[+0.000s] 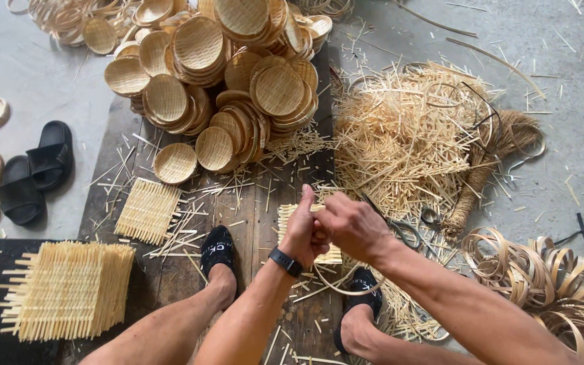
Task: The person sits on the floor assembling woven bamboo basket lids. They fit a round woven bamboo disc into a wooden rim, press it in place, trim excess material with scissors, and place finished pieces onto a growing stack of completed baskets.
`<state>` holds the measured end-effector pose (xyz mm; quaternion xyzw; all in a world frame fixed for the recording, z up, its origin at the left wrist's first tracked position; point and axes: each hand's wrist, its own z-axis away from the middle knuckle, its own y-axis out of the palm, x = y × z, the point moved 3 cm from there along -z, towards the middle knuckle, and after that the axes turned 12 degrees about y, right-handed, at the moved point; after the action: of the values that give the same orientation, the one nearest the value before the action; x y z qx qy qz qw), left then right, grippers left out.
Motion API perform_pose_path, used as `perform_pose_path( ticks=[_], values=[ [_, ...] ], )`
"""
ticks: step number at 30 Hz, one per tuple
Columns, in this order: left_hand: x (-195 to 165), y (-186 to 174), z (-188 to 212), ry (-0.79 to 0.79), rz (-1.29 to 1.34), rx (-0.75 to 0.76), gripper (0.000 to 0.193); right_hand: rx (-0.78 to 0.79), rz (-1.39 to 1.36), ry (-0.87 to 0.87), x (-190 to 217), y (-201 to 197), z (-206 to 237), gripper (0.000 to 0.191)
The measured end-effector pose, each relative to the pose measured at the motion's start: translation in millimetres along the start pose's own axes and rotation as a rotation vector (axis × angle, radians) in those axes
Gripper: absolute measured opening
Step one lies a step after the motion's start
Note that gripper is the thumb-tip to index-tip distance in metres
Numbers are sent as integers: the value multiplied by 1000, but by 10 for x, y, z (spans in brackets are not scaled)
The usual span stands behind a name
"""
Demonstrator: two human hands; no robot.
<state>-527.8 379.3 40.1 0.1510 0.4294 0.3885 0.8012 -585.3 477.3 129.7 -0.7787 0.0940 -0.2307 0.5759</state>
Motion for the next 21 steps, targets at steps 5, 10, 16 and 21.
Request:
perform_pose_path(
  ticks=[5,10,16,21],
  values=[
    [-317,-252,-171,347,218,136,41,-37,-1041,772,-390,-46,-87,30],
    [-476,-451,-183,408,644,98,31,-42,-1982,934,-490,336,174,33],
    [-370,-551,-291,111,83,198,34,148,-2115,894,-661,820,302,39],
    [-284,-581,-362,214,137,103,35,268,-2062,956,-668,1056,352,52]
  ],
)
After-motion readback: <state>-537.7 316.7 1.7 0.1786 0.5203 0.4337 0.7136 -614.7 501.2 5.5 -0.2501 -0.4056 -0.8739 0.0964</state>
